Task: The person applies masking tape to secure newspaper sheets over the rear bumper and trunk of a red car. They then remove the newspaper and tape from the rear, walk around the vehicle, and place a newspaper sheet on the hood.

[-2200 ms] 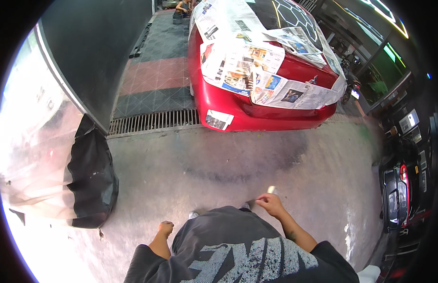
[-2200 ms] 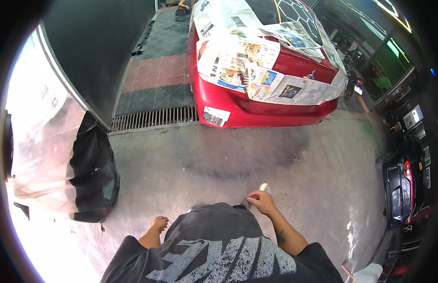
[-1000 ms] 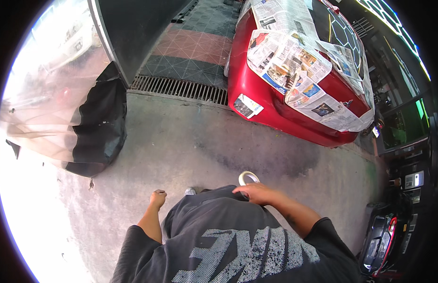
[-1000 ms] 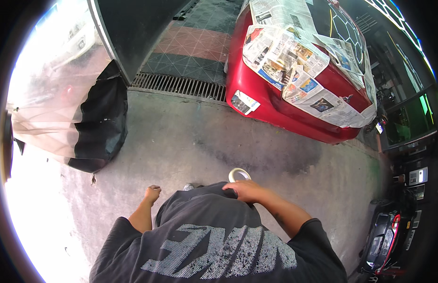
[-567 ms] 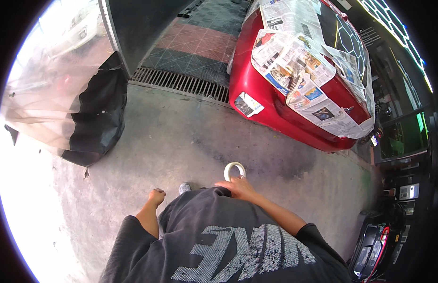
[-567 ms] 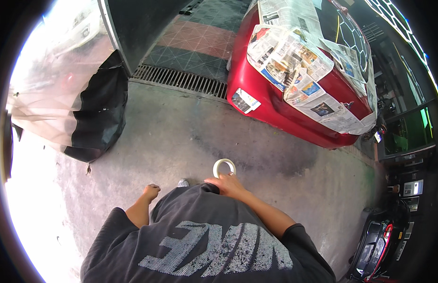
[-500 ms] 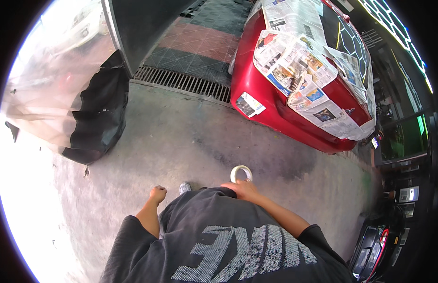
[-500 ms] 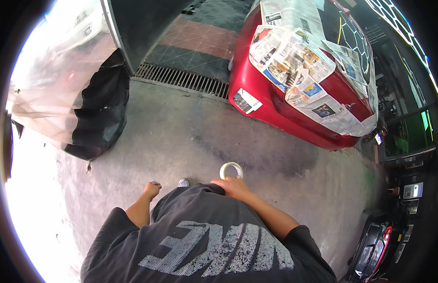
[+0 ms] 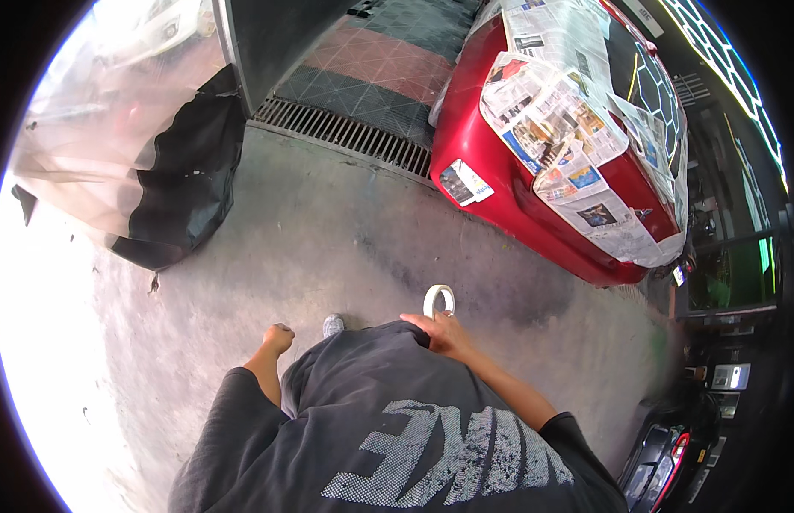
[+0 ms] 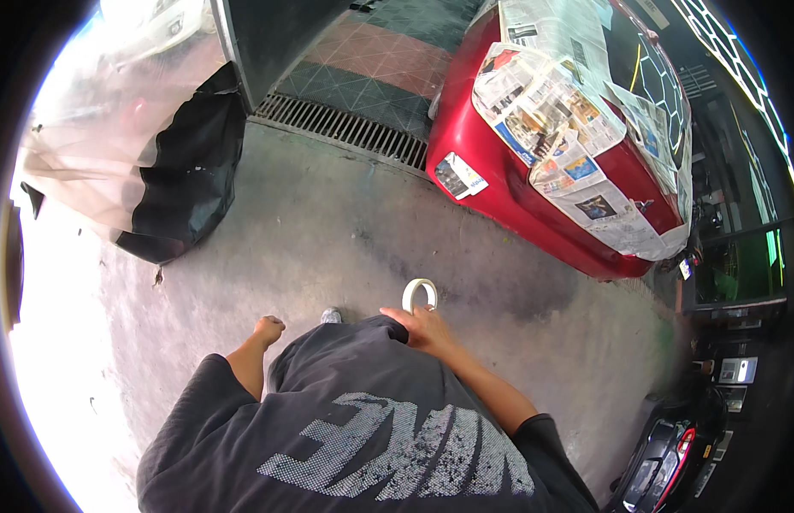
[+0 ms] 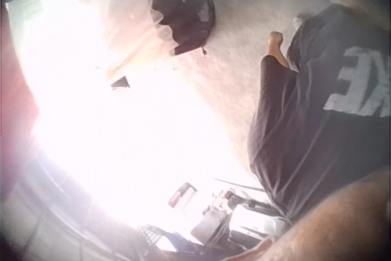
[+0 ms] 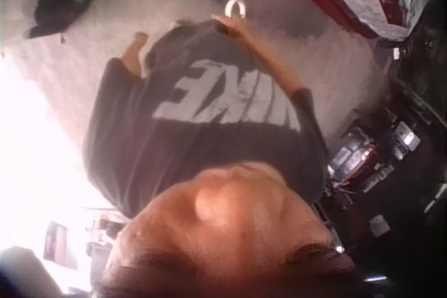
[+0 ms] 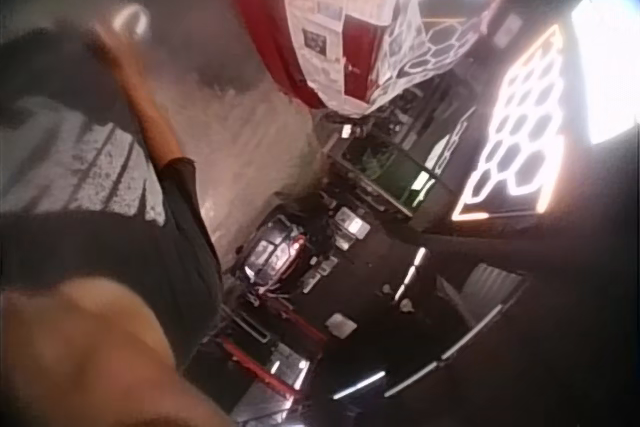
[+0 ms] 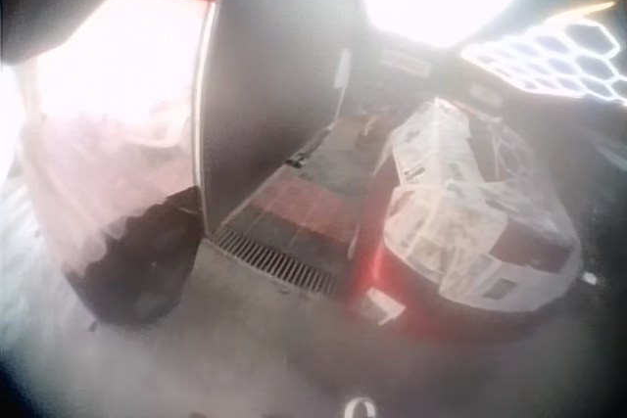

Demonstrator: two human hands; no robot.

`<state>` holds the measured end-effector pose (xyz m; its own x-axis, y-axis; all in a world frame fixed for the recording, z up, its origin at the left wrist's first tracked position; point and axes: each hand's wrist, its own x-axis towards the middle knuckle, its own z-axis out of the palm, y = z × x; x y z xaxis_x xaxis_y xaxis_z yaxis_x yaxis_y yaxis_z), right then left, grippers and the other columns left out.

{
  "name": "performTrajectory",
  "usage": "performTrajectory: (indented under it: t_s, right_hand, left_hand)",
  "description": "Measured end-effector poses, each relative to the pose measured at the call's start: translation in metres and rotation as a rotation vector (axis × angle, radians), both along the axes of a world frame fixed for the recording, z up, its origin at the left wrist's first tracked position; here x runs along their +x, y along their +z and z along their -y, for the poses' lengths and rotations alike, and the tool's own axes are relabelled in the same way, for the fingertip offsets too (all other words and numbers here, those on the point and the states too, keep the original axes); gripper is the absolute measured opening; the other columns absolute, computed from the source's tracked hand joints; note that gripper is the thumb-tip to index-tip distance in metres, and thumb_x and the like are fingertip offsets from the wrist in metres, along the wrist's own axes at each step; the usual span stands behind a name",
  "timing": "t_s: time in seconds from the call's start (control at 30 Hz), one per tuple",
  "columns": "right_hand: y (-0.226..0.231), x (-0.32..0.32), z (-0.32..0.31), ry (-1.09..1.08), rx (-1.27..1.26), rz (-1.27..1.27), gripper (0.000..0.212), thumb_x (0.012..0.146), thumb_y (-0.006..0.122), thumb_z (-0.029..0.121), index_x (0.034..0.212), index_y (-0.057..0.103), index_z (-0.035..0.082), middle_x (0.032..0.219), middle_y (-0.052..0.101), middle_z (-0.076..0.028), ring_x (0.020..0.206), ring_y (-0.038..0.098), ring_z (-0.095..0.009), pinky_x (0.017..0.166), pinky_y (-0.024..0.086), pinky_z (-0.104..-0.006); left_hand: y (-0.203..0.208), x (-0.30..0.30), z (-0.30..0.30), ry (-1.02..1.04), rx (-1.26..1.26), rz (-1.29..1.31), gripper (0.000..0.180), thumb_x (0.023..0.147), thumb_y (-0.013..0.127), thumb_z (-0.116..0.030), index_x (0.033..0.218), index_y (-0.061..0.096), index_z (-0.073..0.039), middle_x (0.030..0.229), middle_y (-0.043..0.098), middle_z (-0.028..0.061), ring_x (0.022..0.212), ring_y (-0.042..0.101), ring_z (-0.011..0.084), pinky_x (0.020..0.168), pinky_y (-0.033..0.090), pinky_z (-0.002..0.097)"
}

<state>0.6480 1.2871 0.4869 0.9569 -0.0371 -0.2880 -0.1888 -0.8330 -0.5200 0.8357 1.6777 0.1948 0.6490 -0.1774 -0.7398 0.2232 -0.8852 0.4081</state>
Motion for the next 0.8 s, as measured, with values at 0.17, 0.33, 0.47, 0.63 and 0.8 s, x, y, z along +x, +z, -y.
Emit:
performTrajectory:
  t_s: [0.17,0.33,0.47,0.63,0.8]
  right_hand:
    - [0.001,-0.01,0.006,0.071,-0.128,-0.195,0.073,0.082,0.075,0.048,0.149,0.052,0.031,0.101,0.063,-0.026,0.096,0.065,-0.048,0.089,0.048,-0.0576]
    - [0.018,-0.01,0.018,0.126,-0.072,-0.393,0.077,0.084,0.073,0.05,0.154,0.045,0.034,0.106,0.063,-0.027,0.101,0.065,-0.048,0.092,0.048,-0.0585]
    - [0.019,0.023,-0.005,0.133,-0.072,-0.235,0.083,0.081,0.077,0.054,0.154,0.046,0.033,0.106,0.063,-0.025,0.098,0.065,-0.047,0.088,0.049,-0.0573]
    - [-0.017,0.027,-0.006,-0.082,0.325,-0.047,0.076,0.084,0.082,0.038,0.152,0.051,0.021,0.092,0.052,-0.002,0.081,0.053,-0.015,0.073,0.047,-0.0309]
    - [-0.016,0.019,0.022,-0.537,0.799,0.102,0.061,0.087,0.082,0.016,0.144,0.058,0.011,0.088,0.044,0.008,0.077,0.044,-0.004,0.07,0.039,-0.0207]
  left_hand:
    - [0.013,0.003,0.023,0.051,-0.027,0.009,0.036,0.085,0.07,-0.031,0.115,0.078,-0.014,0.119,0.074,0.0171,0.117,0.068,0.0348,0.101,0.053,0.0407]
    - [0.039,0.011,0.029,0.086,-0.033,0.008,0.036,0.085,0.07,-0.032,0.115,0.078,-0.014,0.121,0.073,0.0167,0.117,0.068,0.0346,0.102,0.053,0.0403]
    - [0.006,0.007,-0.002,0.095,-0.009,0.049,0.033,0.082,0.075,-0.028,0.11,0.08,-0.011,0.114,0.076,0.0172,0.11,0.071,0.0322,0.097,0.055,0.0411]
    - [0.004,0.005,-0.015,0.07,0.027,-0.042,0.034,0.084,0.07,-0.03,0.112,0.079,-0.012,0.12,0.074,0.0162,0.116,0.069,0.0322,0.102,0.053,0.0402]
    - [0.003,0.005,-0.009,0.13,-0.025,-0.009,0.035,0.084,0.07,-0.03,0.112,0.079,-0.011,0.118,0.074,0.0173,0.115,0.069,0.0331,0.1,0.054,0.0408]
